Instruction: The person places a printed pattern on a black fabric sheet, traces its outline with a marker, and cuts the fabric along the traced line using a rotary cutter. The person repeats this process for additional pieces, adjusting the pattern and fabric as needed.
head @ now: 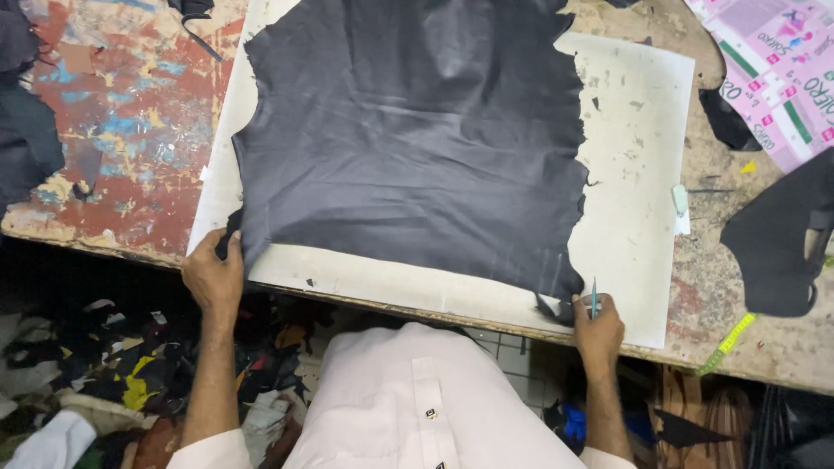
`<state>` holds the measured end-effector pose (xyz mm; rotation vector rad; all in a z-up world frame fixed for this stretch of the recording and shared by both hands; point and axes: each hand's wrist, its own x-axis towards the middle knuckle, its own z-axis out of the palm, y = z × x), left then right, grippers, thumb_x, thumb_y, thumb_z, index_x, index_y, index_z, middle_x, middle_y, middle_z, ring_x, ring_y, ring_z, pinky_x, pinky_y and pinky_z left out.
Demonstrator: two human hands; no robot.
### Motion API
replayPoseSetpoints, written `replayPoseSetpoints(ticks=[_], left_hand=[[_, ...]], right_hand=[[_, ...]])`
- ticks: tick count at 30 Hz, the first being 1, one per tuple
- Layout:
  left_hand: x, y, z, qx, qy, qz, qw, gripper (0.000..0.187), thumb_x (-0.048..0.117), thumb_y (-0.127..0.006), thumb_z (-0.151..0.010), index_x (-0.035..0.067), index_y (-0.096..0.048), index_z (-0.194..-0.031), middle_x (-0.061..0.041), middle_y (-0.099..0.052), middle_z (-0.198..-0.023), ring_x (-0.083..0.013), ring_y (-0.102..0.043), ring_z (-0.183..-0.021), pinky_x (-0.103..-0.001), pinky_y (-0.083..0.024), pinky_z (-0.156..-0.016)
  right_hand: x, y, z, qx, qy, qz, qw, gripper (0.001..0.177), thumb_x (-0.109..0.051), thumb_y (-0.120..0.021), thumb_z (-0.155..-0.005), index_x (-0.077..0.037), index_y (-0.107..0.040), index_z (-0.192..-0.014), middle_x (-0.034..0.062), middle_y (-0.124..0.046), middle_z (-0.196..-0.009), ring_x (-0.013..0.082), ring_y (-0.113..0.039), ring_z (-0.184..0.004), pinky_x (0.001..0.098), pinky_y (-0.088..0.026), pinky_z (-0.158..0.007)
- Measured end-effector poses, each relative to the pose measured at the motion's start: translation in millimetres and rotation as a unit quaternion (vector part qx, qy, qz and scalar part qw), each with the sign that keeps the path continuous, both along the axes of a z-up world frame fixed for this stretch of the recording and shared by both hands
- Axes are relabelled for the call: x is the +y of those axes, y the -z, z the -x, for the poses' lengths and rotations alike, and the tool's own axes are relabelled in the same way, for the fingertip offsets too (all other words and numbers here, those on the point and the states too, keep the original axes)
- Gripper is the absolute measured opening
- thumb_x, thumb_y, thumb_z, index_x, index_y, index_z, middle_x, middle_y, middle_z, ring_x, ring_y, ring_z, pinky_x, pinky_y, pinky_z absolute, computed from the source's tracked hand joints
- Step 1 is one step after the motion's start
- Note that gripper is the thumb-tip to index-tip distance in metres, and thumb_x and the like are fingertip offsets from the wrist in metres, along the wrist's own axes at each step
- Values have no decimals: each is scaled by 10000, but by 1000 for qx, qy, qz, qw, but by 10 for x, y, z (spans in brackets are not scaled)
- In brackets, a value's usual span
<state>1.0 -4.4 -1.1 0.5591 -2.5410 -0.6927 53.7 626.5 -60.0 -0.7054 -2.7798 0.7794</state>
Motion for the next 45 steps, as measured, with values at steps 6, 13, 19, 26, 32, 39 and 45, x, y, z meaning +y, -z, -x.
replayPoseSetpoints(ticks=[6,13,19,26,32,39,45], left_hand=[[-181,51,39,12,63,54,996,276,241,-786,-977,22,-760,-1142,-178,-754,-1061,-360,-717,-922,-446,-553,-807],[-9,-56,404,-29,19,-41,999,419,333,-854,-864,29,-729,-1123,-179,-731,-1030,-386,-652,-1016,-492,-497,-860],[75,-110,864,-41,42,-144,988,366,216,-844,-803,33,-694,-1082,-103,-712,-829,-286,-684,-780,-449,-511,-713],[-84,-100,897,63,110,-252,959,148,111,-717,-981,16,-686,-1092,-101,-688,-856,-187,-619,-620,-362,-472,-562],[-78,-187,862,171,214,-51,960,260,17,-685,-951,59,-737,-1202,-124,-722,-1064,-236,-678,-794,-349,-534,-653],[500,-556,557,217,361,117,899,330,41,-739,-873,113,-770,-1194,-57,-724,-1029,-226,-689,-778,-364,-558,-669],[1090,-656,671,168,489,-39,855,359,196,-832,-846,101,-744,-1181,-44,-734,-1052,-221,-712,-896,-359,-563,-744]], right_hand=[[457,-355,-46,-76,186,-73,977,332,-216,-648,-1055,58,-664,-1242,289,-739,-1107,429,-741,-1049,534,-595,-908],[-372,-230,556,33,-123,-213,969,920,-433,-618,-1050,133,-214,-1653,363,-143,-1719,493,-121,-1620,588,-84,-1316],[-1609,-216,1490,2,-150,-157,976,867,-565,-464,-1047,8,-230,-1653,282,-147,-1719,430,-122,-1599,612,-59,-1273],[-2937,-214,1973,44,-127,-132,982,994,-615,-533,-1016,94,-176,-1613,363,-86,-1675,475,-50,-1581,597,-24,-1257],[-5513,-255,2003,92,-357,-344,864,755,-571,-523,-1104,-42,-303,-1596,214,-196,-1771,376,-127,-1662,526,-79,-1349],[-6294,-297,2319,73,-615,-104,778,874,-716,-400,-972,-162,-232,-1627,196,-228,-1684,363,-205,-1562,547,-140,-1281],[-4949,-104,1907,182,-578,34,795,919,-621,-544,-913,-164,-190,-1627,196,-191,-1701,369,-210,-1588,567,-190,-1308]])
